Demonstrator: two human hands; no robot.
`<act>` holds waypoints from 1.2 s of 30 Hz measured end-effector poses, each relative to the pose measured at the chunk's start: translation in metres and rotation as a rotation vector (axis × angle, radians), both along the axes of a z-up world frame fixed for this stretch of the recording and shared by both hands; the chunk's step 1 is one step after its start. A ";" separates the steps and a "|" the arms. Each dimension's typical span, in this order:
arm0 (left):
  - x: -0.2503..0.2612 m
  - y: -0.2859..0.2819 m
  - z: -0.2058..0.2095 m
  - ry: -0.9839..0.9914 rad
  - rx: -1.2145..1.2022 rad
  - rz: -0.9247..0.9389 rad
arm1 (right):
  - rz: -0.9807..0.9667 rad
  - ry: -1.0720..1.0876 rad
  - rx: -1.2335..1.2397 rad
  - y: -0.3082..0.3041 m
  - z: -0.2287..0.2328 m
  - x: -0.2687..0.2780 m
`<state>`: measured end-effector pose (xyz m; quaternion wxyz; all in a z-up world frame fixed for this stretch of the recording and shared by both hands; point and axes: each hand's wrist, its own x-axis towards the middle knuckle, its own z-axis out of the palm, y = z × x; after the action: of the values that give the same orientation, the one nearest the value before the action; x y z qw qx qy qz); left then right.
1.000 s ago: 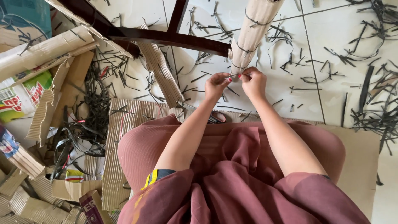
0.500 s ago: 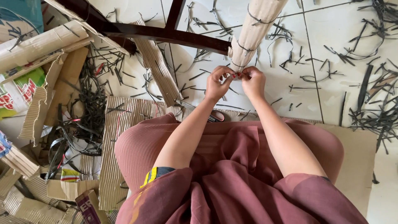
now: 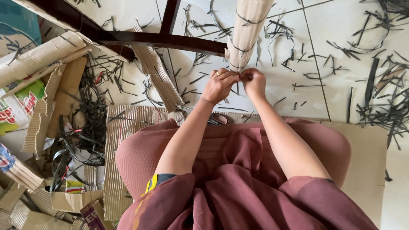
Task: Wrapping the legs of a wooden chair with protective cardboard and securing it with plastic ties.
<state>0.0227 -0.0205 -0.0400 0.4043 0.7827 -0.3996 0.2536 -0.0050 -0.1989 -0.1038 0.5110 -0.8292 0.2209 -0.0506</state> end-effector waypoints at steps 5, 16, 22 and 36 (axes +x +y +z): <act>0.010 -0.003 -0.007 -0.104 0.067 0.000 | 0.019 -0.017 0.137 -0.004 -0.007 -0.002; 0.013 -0.016 -0.002 -0.095 0.083 0.033 | 0.159 -0.119 0.003 0.012 0.092 -0.052; 0.017 -0.012 -0.015 -0.077 0.144 -0.035 | 0.077 -0.371 0.040 0.017 0.115 -0.050; 0.017 -0.007 -0.022 0.000 0.194 -0.006 | -0.002 -0.223 0.178 0.026 0.116 -0.042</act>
<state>0.0392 -0.0278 -0.0624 0.3274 0.8170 -0.4245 0.2127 -0.0467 -0.1733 0.0118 0.6037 -0.7696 0.1675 -0.1231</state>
